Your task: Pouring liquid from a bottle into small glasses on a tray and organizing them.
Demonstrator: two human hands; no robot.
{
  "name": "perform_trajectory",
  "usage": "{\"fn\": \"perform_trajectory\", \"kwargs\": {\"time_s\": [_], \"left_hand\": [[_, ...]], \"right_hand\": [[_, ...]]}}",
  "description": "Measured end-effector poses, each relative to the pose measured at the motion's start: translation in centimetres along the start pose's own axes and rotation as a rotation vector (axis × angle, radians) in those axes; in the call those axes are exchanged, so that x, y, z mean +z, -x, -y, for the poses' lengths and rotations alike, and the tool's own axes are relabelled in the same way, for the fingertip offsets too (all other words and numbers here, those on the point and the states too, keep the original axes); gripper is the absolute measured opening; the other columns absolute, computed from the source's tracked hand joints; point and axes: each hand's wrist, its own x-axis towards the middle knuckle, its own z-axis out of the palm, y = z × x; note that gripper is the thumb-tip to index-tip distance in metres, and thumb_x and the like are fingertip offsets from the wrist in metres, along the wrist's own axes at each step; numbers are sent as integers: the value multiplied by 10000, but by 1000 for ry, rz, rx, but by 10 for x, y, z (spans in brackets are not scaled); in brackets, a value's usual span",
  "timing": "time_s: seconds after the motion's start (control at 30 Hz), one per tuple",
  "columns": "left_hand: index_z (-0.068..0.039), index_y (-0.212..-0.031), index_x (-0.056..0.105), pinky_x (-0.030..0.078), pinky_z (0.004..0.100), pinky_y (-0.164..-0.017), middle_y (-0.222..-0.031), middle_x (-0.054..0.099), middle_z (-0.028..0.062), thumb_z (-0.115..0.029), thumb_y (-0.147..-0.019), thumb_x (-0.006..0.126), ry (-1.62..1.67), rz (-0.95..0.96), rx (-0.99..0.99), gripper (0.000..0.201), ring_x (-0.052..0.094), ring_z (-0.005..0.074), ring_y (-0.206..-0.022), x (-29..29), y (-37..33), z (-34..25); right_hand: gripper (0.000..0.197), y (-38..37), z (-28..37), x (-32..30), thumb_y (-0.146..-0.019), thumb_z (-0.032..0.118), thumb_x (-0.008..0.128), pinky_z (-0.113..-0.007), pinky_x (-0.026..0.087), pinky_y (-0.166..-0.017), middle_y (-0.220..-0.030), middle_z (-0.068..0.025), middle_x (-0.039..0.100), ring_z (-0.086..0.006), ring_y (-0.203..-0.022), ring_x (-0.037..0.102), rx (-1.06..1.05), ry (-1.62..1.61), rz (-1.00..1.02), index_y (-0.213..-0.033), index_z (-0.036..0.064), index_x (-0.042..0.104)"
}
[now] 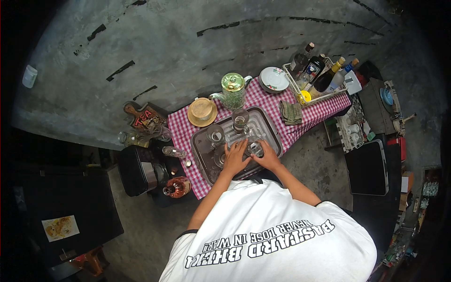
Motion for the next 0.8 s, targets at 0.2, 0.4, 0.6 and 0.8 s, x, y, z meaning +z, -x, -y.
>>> {"fn": "perform_trajectory", "kwargs": {"time_s": [0.2,0.4,0.6,0.8], "left_hand": [[-143,-1536,300,92,609,-1167,-1457,473,126,-378,-826,695,3,18,4,846,404,326,-1361,-3,-1,-2],[-139,-1535,303,98,611,-1162,-1445,483,127,-364,-815,705,16,-8,9,854,413,331,-1350,-3,-1,-2],[-142,-1534,306,105,618,-1157,-1442,485,128,-357,-810,711,18,-10,8,857,420,334,-1340,-3,-1,-3],[-144,-1536,300,111,616,-1156,-1449,481,111,-347,-807,717,16,5,2,865,417,332,-1342,-3,-1,-3]], "right_hand": [[664,0,-1,0,-788,302,768,-420,464,-961,-1228,-211,552,-405,-1153,556,-9,-31,-4,-1316,19,482],[671,0,-1,-1,-789,301,764,-422,466,-950,-1211,-216,548,-408,-1140,560,-7,-29,8,-1320,8,475],[688,0,-4,0,-787,302,763,-424,467,-946,-1204,-219,543,-411,-1137,559,-17,-9,7,-1325,-7,466],[707,0,-3,-1,-784,325,760,-430,473,-954,-1243,-211,545,-399,-1161,562,-2,9,17,-1335,-4,464]]}}
